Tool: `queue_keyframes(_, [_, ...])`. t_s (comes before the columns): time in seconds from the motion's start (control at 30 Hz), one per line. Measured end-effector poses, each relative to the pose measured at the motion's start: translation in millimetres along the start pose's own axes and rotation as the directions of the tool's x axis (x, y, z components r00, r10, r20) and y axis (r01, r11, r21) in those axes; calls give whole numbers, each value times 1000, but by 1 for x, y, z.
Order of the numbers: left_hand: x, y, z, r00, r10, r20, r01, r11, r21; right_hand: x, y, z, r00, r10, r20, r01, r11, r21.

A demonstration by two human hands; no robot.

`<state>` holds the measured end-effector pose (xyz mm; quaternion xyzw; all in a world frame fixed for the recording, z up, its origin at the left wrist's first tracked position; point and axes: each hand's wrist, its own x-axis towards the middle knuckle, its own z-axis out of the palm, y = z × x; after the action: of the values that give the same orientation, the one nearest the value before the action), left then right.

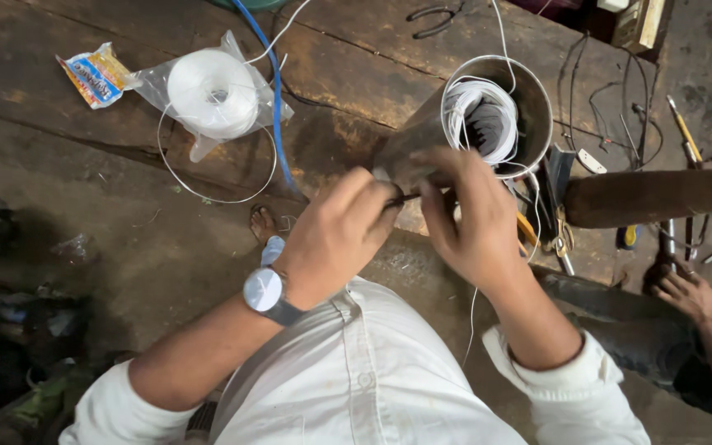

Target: The person works at a wooden workbench handling a metal can holding coiled white wire, manipulating small electrical components and wire ends by hand, then uses pliers to strip and cut wire insulation at the bench edge.

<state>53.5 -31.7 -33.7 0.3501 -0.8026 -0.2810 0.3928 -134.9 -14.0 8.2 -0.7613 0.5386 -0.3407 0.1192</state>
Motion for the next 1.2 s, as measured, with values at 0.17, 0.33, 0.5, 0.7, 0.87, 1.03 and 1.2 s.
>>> queue_keyframes(0.17, [14,-10,-16,887,-308,345,433,814,-388,-15,8,4,919,-395,15,388,893,-229])
queue_keyframes(0.33, [9,-4,-16,980,-118,162,153,963,-221,-14,16,2,743,-670,9,623,686,-376])
queue_keyframes(0.5, [-3,1,-7,986,-40,162,39,999,11,0,14,1,989,-144,-24,133,955,-265])
queue_keyframes(0.7, [-9,-3,1,944,328,43,-326,899,292,14,7,2,995,69,76,-37,934,-356])
queue_keyframes(0.87, [-2,4,4,996,78,30,-81,991,110,-1,5,-1,999,6,39,1,982,-187])
queue_keyframes(1.03, [11,-2,-11,909,-296,292,396,832,-390,-19,8,1,960,-278,15,274,934,-227])
queue_keyframes(1.2, [9,-2,-12,965,-186,185,236,923,-303,-18,15,1,826,-560,-71,532,815,-230])
